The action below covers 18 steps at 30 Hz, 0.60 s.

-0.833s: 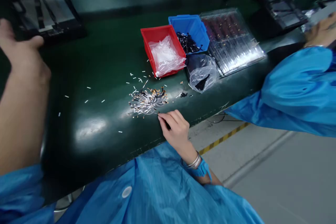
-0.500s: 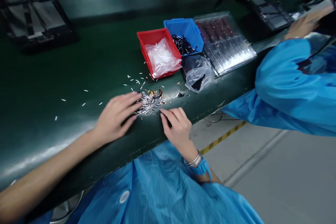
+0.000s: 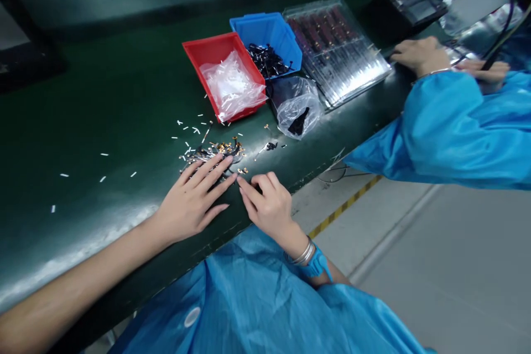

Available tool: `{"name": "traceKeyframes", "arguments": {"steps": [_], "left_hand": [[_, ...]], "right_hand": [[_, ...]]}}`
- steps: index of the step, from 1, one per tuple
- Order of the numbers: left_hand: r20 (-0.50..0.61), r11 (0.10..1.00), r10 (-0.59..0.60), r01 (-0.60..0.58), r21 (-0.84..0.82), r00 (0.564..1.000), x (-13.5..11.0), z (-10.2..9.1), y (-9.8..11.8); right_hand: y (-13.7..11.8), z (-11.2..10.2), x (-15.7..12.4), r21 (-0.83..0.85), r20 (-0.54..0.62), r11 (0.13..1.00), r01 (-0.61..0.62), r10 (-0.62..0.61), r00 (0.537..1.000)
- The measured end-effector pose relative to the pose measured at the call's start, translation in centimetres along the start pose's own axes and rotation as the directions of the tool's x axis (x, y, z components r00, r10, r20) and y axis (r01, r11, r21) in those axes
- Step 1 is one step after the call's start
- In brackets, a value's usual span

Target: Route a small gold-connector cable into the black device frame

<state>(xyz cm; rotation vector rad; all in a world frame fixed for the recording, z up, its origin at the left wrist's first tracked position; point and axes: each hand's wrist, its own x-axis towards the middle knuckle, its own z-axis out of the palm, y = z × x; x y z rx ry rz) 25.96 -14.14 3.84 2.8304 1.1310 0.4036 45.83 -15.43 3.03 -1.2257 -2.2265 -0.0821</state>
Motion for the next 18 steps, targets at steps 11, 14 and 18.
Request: {"name": "traceKeyframes", "arguments": {"steps": [11,14,18], "left_hand": [[-0.047,0.999,0.047,-0.048,-0.014,0.998,-0.1,0.0,0.1],[-0.062,0.996,0.084,-0.086,-0.030,0.994,-0.2,0.1,0.1],[-0.080,0.993,0.090,-0.095,-0.066,0.993,-0.3,0.2,0.1]], "right_hand": [[4.8,-0.5,1.4,-0.050,-0.222,0.963,-0.265,0.248,0.943],[6.5,-0.2,1.8,-0.086,-0.250,0.927,-0.365,0.334,0.909],[7.3,0.0,1.7,-0.121,-0.233,0.906,-0.405,0.371,0.899]]}}
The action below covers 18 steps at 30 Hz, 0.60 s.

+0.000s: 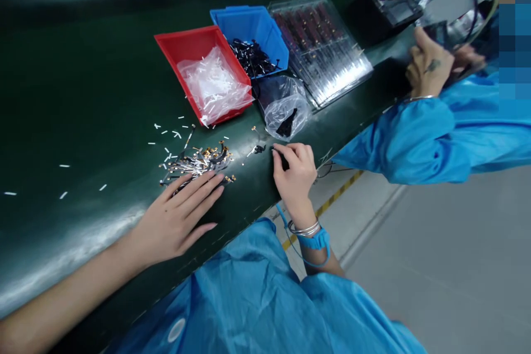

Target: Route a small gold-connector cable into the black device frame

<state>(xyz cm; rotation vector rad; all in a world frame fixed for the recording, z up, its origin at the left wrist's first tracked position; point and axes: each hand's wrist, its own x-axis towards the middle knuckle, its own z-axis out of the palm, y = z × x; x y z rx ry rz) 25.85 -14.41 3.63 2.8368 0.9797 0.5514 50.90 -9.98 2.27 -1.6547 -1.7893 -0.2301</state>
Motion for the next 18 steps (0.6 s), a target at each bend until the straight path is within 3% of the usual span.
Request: {"name": "traceKeyframes", "arguments": {"steps": [12,18], "left_hand": [[0.040,0.996,0.036,-0.032,-0.083,0.999,0.0,-0.4,0.0],[0.087,0.993,0.074,-0.066,-0.097,0.993,-0.1,-0.2,-0.1]], "right_hand": [[0.4,0.2,0.5,0.028,0.049,0.999,0.039,-0.041,0.998],[-3.3,-1.3,-1.2,0.214,0.169,0.977,-0.003,-0.034,0.985]]}}
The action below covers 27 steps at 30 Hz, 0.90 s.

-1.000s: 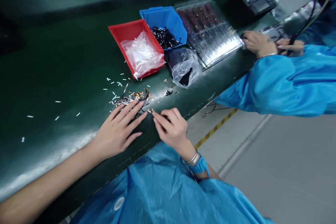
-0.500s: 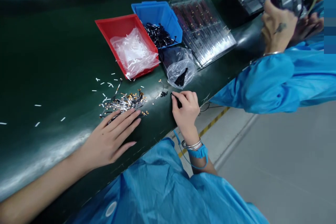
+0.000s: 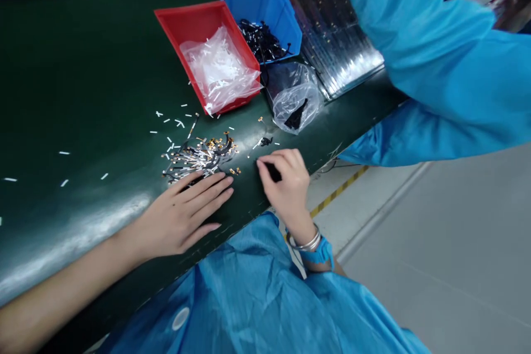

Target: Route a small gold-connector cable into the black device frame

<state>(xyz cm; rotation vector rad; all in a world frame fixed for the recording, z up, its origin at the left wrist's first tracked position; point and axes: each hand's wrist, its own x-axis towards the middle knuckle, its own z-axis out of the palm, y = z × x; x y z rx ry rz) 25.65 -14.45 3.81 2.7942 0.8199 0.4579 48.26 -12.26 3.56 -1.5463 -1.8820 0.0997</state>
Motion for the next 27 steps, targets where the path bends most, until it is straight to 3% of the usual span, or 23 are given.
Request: {"name": "traceKeyframes", "arguments": {"steps": [5,20,23,27], "left_hand": [[-0.009,1.000,0.016,-0.016,0.015,1.000,-0.2,0.3,0.0],[0.031,0.999,-0.004,0.003,0.041,1.000,-0.3,0.7,0.0],[0.038,0.999,-0.010,0.008,0.040,0.999,-0.4,0.7,0.0],[0.038,0.999,-0.012,0.010,0.038,0.999,-0.3,0.7,0.1]], "right_hand": [[-3.0,0.9,-1.5,0.088,0.056,0.995,-0.047,0.042,0.998],[-3.5,1.4,-1.4,0.025,0.062,0.996,-0.089,0.087,0.994],[-3.3,1.0,-1.7,0.031,0.048,0.999,-0.035,0.033,0.998],[-2.8,0.7,-2.3,-0.035,0.050,0.988,0.151,-0.149,0.988]]}}
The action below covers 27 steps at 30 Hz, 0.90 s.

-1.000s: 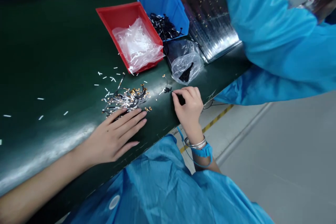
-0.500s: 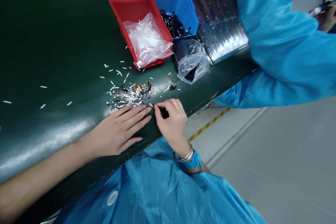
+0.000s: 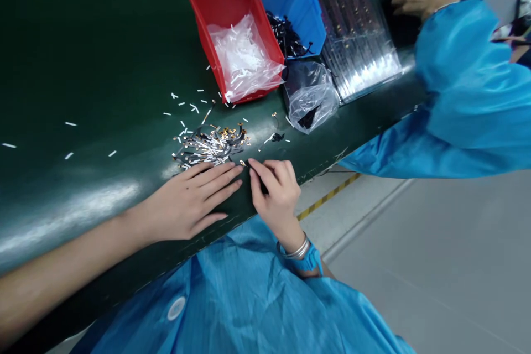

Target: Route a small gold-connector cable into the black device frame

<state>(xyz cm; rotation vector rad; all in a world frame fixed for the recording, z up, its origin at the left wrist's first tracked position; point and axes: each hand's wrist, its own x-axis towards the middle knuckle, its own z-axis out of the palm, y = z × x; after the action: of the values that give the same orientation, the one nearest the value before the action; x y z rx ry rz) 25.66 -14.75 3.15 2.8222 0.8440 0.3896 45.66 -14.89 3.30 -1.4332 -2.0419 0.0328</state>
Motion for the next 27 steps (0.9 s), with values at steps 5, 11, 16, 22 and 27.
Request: {"name": "traceKeyframes", "arguments": {"steps": [5,11,16,22,27], "left_hand": [[0.012,1.000,0.000,0.000,-0.022,1.000,0.0,0.0,0.0],[0.011,1.000,0.007,-0.007,0.000,1.000,0.0,0.0,-0.1],[-0.011,1.000,0.006,-0.005,0.014,1.000,0.0,0.0,-0.1],[0.000,1.000,0.003,-0.003,0.008,1.000,0.1,0.0,-0.1],[-0.008,1.000,0.009,-0.009,0.011,1.000,0.0,0.0,-0.1]], "right_hand": [[0.3,0.0,-0.5,-0.041,0.052,0.998,0.054,-0.051,0.997],[0.0,-0.1,-1.0,0.025,0.081,0.999,-0.024,0.022,0.997],[0.1,0.0,-1.4,0.048,0.052,0.999,-0.020,0.017,0.998],[0.1,0.0,-1.3,0.038,0.024,0.999,-0.002,0.001,1.000],[0.1,0.2,-1.1,-0.032,0.025,0.999,0.040,-0.039,0.999]]}}
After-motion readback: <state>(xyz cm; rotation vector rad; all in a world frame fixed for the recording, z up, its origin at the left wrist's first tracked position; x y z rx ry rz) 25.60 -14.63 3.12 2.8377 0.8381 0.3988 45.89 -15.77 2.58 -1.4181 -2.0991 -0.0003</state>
